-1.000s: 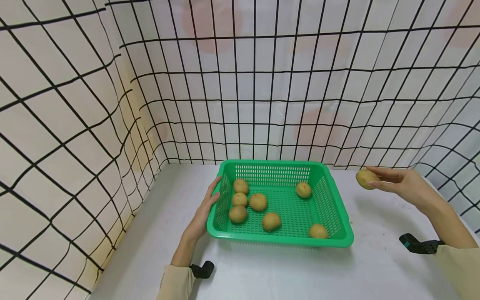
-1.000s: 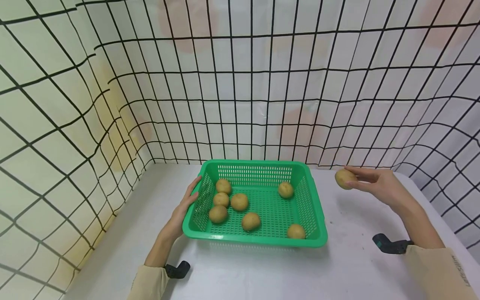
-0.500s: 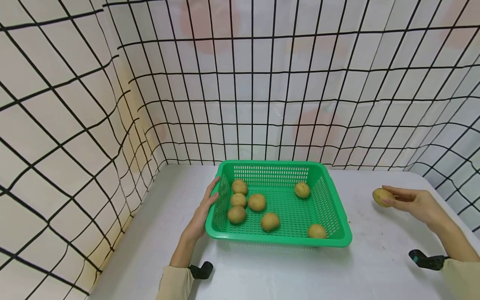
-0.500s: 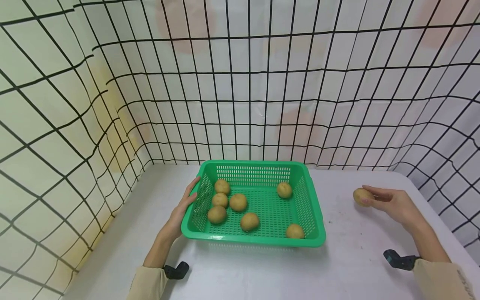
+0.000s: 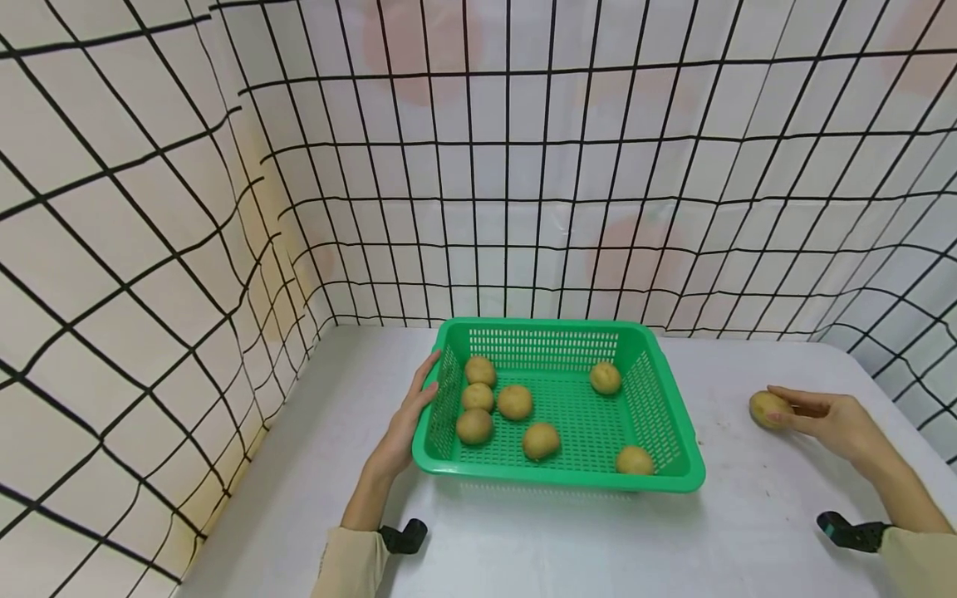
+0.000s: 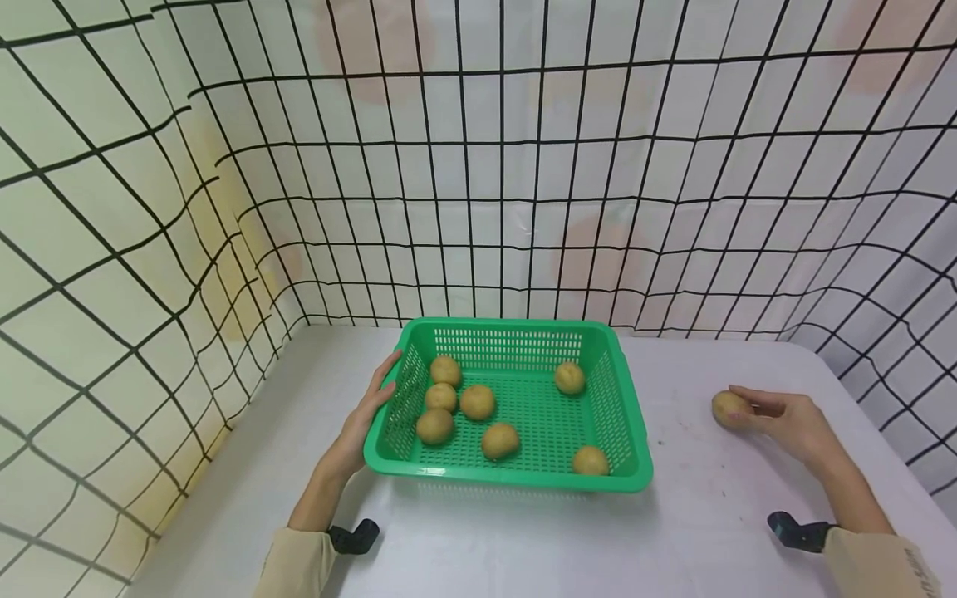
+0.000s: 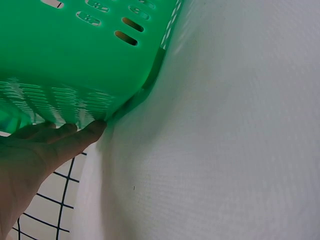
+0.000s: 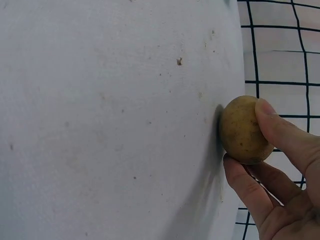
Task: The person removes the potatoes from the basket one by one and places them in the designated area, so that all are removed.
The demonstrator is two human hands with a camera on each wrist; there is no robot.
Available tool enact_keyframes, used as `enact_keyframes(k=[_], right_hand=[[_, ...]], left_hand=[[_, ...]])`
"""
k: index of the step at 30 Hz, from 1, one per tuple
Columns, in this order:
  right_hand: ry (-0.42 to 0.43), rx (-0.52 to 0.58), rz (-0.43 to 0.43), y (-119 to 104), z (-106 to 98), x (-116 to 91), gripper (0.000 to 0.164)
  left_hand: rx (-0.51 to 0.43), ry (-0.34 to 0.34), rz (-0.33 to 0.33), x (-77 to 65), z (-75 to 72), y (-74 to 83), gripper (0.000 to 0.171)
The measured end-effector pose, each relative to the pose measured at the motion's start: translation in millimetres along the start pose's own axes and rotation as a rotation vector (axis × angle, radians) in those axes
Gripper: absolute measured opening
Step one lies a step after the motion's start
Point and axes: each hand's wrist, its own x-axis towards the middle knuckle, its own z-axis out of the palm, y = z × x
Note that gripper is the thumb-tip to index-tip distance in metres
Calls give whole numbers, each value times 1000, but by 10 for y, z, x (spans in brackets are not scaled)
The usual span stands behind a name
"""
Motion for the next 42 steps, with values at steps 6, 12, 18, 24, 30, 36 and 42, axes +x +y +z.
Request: enact_keyframes(k=[6,12,18,24,30,36,42], right_hand=[[1,-7,27,-35,31,-4,81],[-14,31,67,-58,37,-11,85],[-6,30,60,-58,34,-11,84],[1,25,52,-31,-8,-22,80],[5,11,49,-60,-49,-23,81],[36,8,35,-207,-72,-5,81],[11,12,-14,-476,-127,39,74]], left_hand=[[-7,0,6,2,-1,1,56],[-8,-1,7,-2,-3,7,55],[-15,-5,11,4,-4,6,56],[-12,-1,9,1,1,4,55],[-13,-4,8,1,1,2,55],[-12,-4,5,0,1,-1,55],[-10,-7,8,0,4,1,56]])
